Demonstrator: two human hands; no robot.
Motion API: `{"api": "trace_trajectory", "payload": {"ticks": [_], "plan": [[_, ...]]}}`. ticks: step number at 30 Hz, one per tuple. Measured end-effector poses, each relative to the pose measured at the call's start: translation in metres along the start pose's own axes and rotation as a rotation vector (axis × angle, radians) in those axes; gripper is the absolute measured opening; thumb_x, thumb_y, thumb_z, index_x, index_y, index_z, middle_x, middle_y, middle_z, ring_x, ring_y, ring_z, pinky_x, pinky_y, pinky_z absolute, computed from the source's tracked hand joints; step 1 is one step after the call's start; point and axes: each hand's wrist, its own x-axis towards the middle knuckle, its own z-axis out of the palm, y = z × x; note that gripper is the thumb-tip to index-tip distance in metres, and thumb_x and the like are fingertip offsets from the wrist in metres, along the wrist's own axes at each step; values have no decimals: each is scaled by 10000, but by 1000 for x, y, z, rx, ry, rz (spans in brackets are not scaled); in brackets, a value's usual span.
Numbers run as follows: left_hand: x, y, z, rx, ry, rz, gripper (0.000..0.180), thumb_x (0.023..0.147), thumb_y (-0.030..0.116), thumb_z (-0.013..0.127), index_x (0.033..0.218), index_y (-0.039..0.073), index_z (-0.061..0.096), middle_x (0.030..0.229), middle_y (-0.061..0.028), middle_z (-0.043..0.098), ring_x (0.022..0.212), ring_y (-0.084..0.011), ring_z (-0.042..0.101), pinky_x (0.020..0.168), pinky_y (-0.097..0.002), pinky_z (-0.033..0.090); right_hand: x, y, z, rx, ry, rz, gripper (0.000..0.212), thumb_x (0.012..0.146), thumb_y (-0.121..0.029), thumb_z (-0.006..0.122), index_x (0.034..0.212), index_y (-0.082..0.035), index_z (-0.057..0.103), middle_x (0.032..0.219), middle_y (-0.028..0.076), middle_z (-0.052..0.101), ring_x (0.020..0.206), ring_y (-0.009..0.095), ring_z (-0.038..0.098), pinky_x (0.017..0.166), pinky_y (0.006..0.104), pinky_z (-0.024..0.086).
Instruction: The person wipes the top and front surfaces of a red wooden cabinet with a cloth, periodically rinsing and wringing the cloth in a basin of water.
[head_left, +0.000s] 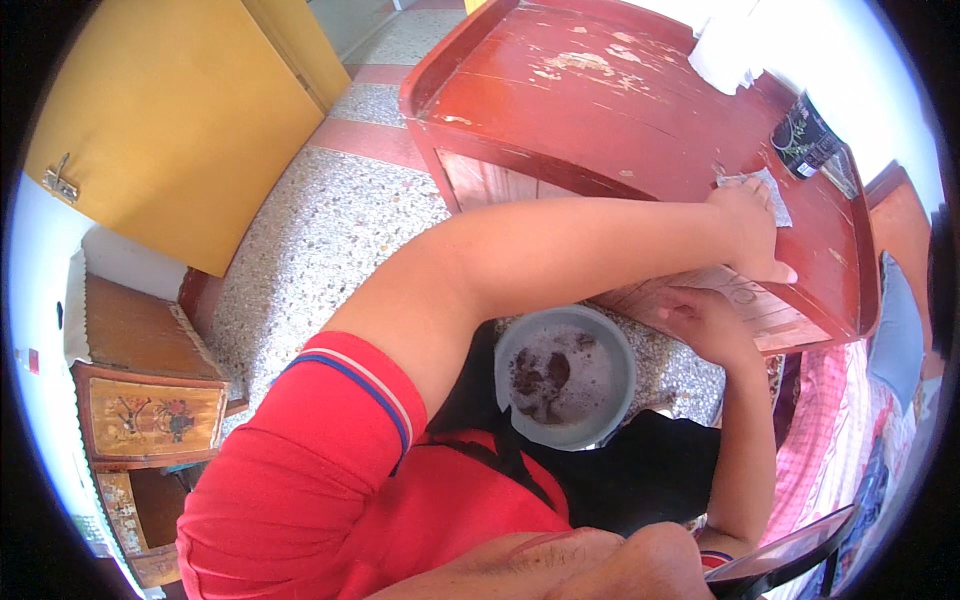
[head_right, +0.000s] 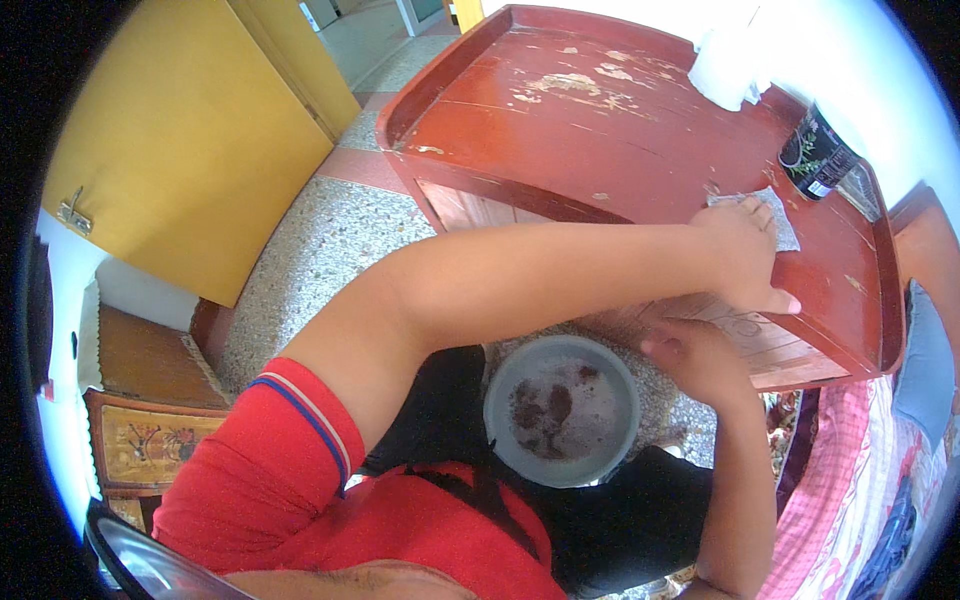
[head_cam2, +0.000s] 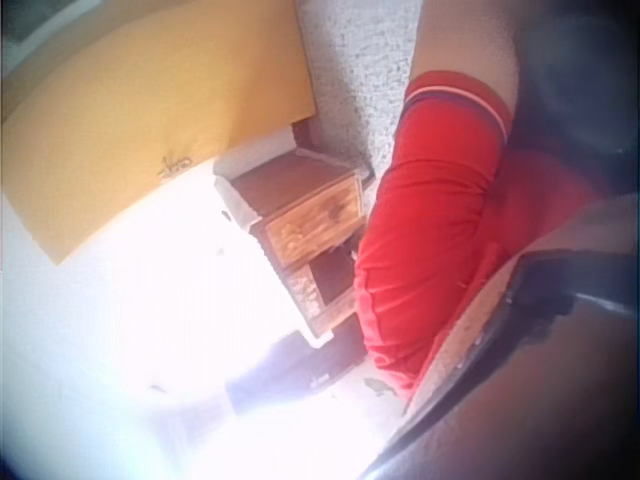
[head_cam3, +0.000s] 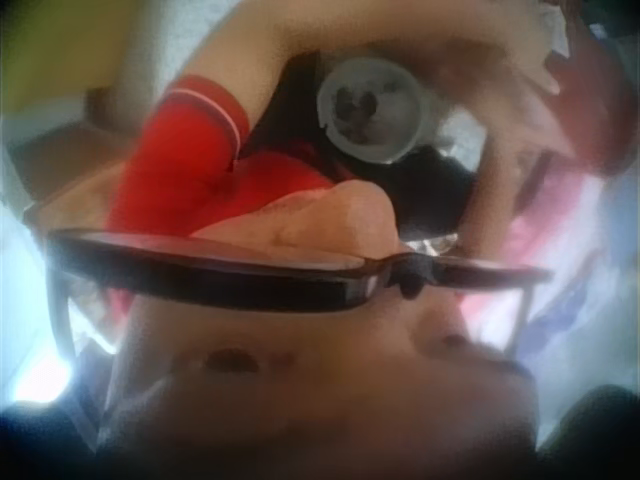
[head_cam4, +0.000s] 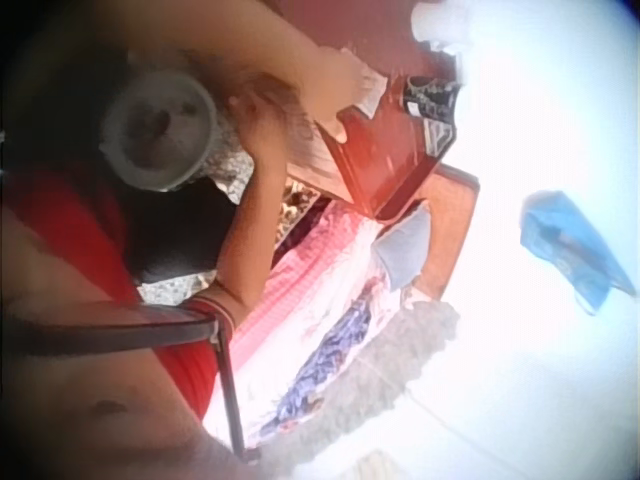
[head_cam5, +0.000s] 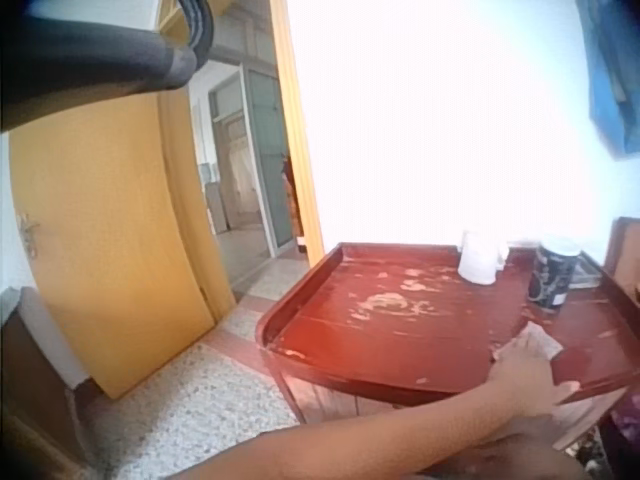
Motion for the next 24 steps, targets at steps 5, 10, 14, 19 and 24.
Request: {"api": "trace_trajectory", "payload": {"ticks": [5,10,14,19,24], "plan": [[11,-93,-44,5,-18,-168,698,834,641,517,1345,167,521,1399,-183,452,1345,-337,365,1087,-438,339,-23,9,-4,183,-14,41,331,868,-202,644,1154,-37,643,947,212,678,897,294,667,820,385,500],[-11,-329,-97,380,72,-597,906,807,785,396,1441,138,389,1442,-202,406,1362,-333,356,1119,-412,286,-32,29,-8,242,-20,160,349,867,-196,648,1173,-27,632,970,199,676,892,279,665,809,372,503],[36,-347,-90,192,126,-614,936,818,799,333,1366,55,480,1435,-207,413,1358,-347,360,1112,-380,280,-39,57,-4,245,39,233,353,858,-201,656,1165,-26,635,939,193,675,877,250,664,790,356,502],[80,-281,-74,-76,4,-367,805,828,758,396,1307,133,561,1303,-209,543,1254,-352,481,1078,-406,343,-22,42,-2,240,-83,264,354,841,-230,673,1099,11,647,989,194,681,920,253,662,827,348,496],[142,-184,-26,93,-4,-89,809,770,758,501,1380,227,492,1417,-107,470,1304,-321,431,1063,-429,347,-3,48,1,248,-113,266,335,846,-232,663,1084,3,646,984,174,684,907,282,656,824,365,493]]}}
